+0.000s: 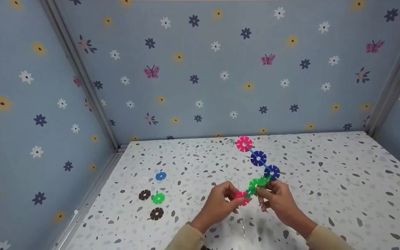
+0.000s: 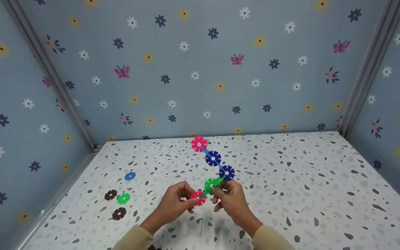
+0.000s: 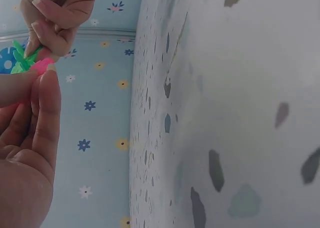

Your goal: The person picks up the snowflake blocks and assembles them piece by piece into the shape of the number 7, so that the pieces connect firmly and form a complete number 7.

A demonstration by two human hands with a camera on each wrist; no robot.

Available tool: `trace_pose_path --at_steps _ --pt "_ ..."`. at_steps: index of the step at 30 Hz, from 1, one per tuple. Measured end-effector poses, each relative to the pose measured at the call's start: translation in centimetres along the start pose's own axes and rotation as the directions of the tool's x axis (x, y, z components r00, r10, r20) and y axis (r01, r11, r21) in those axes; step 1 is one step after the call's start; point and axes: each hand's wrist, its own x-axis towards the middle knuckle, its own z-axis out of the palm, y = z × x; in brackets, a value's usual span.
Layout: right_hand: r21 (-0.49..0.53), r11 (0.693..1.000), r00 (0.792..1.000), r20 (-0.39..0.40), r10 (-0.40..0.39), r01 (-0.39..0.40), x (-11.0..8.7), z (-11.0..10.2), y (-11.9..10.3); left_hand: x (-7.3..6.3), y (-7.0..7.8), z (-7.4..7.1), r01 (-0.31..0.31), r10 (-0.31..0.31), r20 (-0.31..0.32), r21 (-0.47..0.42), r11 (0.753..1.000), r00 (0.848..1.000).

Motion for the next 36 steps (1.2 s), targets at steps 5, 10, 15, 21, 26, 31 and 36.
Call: trace_pose_path --at_steps 5,10,15,21,26,31,36 --pt "-0.022 0.999 0.999 -0.035 0.035 -0.036 0.4 0.1 0.2 0.2 0.1 -0.8 0.015 -0.018 0.025 0.114 0.993 1.0" --pt "-0.014 0.999 0.998 -0.05 0.03 -0.03 0.5 0.0 0.3 0.2 -0.1 -2.6 -0.05 0.024 0.102 0.259 0.964 0.995" --pt "-0.006 0.999 0.998 -0.057 0.036 -0.036 0.5 -0.3 0.3 0.0 -0.8 -5.5 -0.057 0.005 0.141 0.362 0.931 0.99" --pt "-0.016 0.998 0.996 -0.068 0.06 -0.062 0.6 -0.5 0.5 -0.4 -1.8 -9.1 0.028 -0.075 0.085 0.457 0.889 0.994" --pt "-0.01 0.997 0.996 -0.064 0.069 -0.07 0.6 -0.9 0.4 -0.3 -2.5 -11.9 0.063 -0.102 0.045 0.529 0.846 0.994" --pt "0.007 0.997 0.996 -0.039 0.076 -0.076 0.4 -1.2 0.5 0.0 -3.1 -14.8 0.092 -0.12 0.004 0.615 0.783 0.993" --pt "0.015 0.997 0.997 -0.025 0.077 -0.076 0.6 -1.5 0.4 0.3 -3.2 -17.4 0.176 -0.182 -0.064 0.683 0.709 0.981"
